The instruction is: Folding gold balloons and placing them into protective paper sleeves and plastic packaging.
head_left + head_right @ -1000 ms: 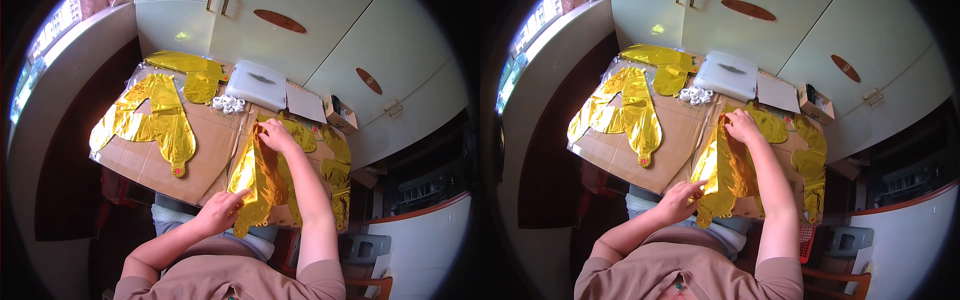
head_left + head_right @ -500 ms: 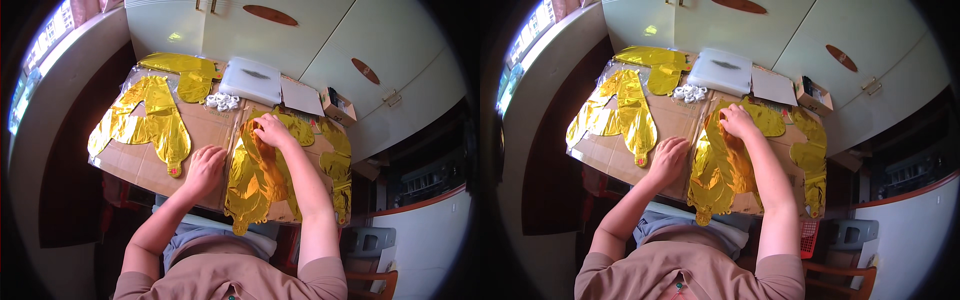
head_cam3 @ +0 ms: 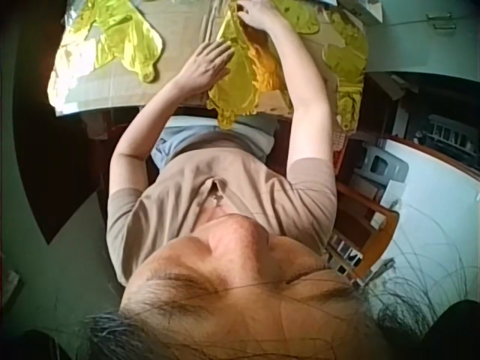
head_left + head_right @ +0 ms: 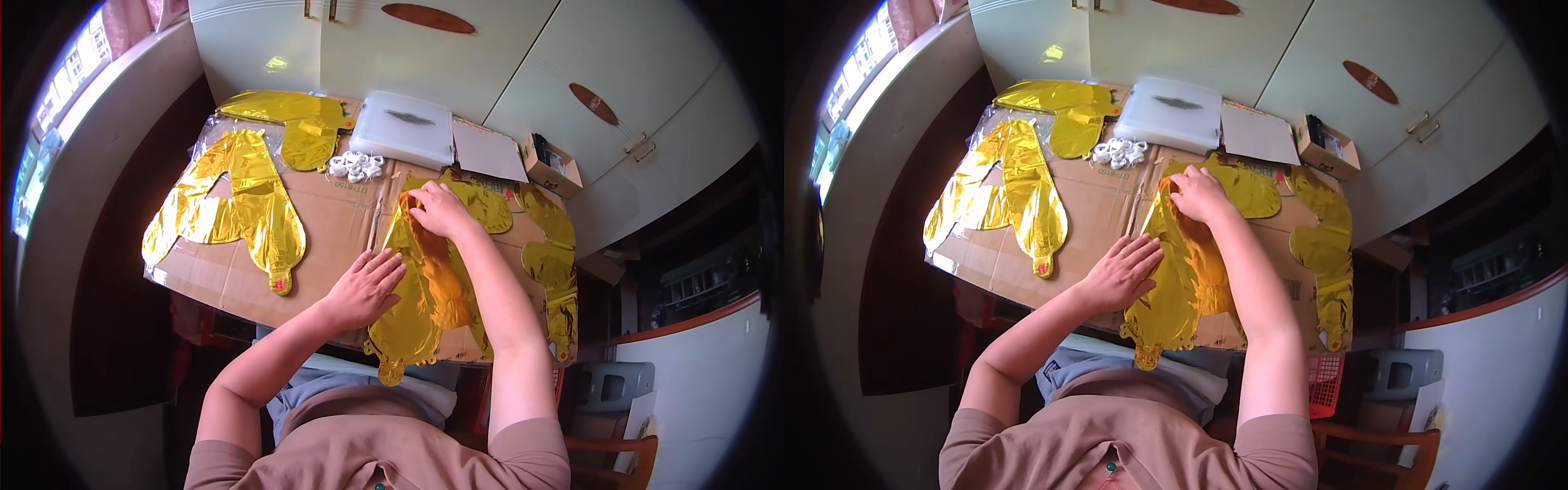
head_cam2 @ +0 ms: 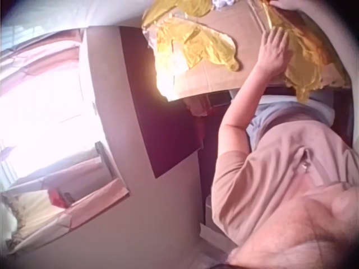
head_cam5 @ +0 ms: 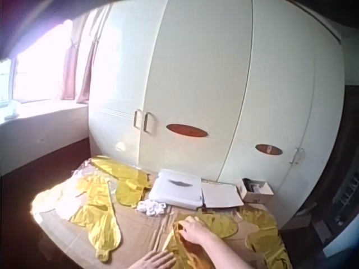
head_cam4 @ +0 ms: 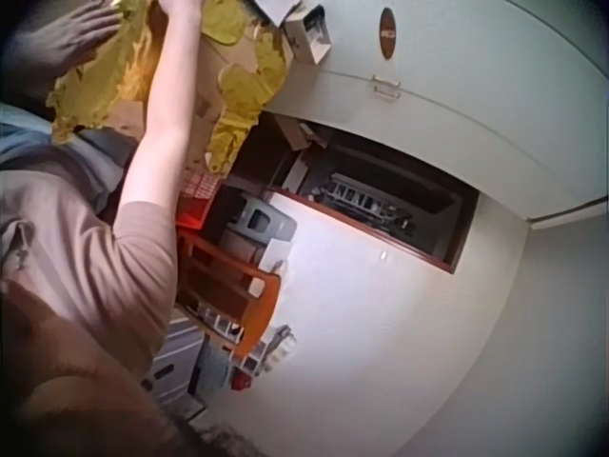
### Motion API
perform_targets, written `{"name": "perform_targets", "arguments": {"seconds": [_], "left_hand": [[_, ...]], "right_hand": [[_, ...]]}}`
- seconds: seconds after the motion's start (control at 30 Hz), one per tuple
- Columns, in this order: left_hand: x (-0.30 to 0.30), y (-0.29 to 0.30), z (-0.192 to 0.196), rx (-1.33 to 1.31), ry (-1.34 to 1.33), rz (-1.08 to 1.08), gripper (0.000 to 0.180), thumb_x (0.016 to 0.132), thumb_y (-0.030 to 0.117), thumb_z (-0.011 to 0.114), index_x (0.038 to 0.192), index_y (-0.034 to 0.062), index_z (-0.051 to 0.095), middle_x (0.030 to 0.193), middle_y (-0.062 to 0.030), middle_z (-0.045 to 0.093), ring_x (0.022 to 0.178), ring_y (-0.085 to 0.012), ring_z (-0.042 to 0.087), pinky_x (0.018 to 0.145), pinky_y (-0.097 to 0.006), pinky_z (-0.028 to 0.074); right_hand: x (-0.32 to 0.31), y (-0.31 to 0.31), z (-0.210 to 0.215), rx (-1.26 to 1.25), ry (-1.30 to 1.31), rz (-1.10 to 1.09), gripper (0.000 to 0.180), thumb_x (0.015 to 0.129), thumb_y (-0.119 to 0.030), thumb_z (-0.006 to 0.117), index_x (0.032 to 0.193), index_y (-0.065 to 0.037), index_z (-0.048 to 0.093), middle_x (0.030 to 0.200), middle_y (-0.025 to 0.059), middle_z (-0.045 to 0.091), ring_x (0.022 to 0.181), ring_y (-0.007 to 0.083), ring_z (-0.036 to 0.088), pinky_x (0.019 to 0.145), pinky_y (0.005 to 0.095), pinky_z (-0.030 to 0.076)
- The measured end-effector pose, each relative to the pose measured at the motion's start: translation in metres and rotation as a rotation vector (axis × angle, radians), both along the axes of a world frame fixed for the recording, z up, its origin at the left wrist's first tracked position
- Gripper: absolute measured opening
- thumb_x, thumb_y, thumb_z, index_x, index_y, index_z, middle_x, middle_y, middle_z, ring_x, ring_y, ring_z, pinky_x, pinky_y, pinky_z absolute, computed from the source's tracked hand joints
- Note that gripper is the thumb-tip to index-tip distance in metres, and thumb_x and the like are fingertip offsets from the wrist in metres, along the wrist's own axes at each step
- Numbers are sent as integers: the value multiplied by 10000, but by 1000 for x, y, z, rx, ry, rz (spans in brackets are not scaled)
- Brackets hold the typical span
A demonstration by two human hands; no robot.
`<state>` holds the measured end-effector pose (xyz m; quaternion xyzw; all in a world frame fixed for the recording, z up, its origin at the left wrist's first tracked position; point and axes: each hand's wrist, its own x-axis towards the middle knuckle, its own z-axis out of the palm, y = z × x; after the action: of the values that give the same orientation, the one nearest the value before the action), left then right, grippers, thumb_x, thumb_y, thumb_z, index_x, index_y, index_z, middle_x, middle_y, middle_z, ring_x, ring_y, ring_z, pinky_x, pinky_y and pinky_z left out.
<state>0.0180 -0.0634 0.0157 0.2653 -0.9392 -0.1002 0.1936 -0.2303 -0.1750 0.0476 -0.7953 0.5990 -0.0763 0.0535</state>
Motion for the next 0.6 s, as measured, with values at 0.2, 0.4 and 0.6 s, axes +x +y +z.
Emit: {"name": "perform_targets", "arguments": {"seconds": [0.2, 0.4, 0.6], "left_hand": [[1, 3, 0, -59, -75, -14, 641, 940, 433, 590, 1445, 56, 474, 1538, -165, 405, 1459, -353, 318, 1202, -512, 212], [-1, 3, 3, -58, -75, 0, 642, 947, 464, 573, 1461, 94, 468, 1551, -176, 381, 1456, -383, 310, 1198, -521, 217], [1, 4, 1, -46, -74, 6, 641, 951, 469, 565, 1462, 97, 466, 1551, -184, 379, 1454, -383, 314, 1192, -524, 227]], "right_hand": [[2, -1, 2, 23, -1, -3, 404, 910, -321, 644, 1274, -147, 634, 1246, 116, 588, 1187, 328, 537, 1048, 442, 440], [-1, -2, 5, 11, 5, 4, 409, 910, -324, 641, 1276, -141, 632, 1250, 115, 595, 1182, 327, 548, 1051, 443, 434], [16, 24, 22, -224, -98, 87, 381, 899, -298, 640, 1239, -127, 655, 1286, 117, 603, 1194, 311, 556, 1048, 450, 417]]}}
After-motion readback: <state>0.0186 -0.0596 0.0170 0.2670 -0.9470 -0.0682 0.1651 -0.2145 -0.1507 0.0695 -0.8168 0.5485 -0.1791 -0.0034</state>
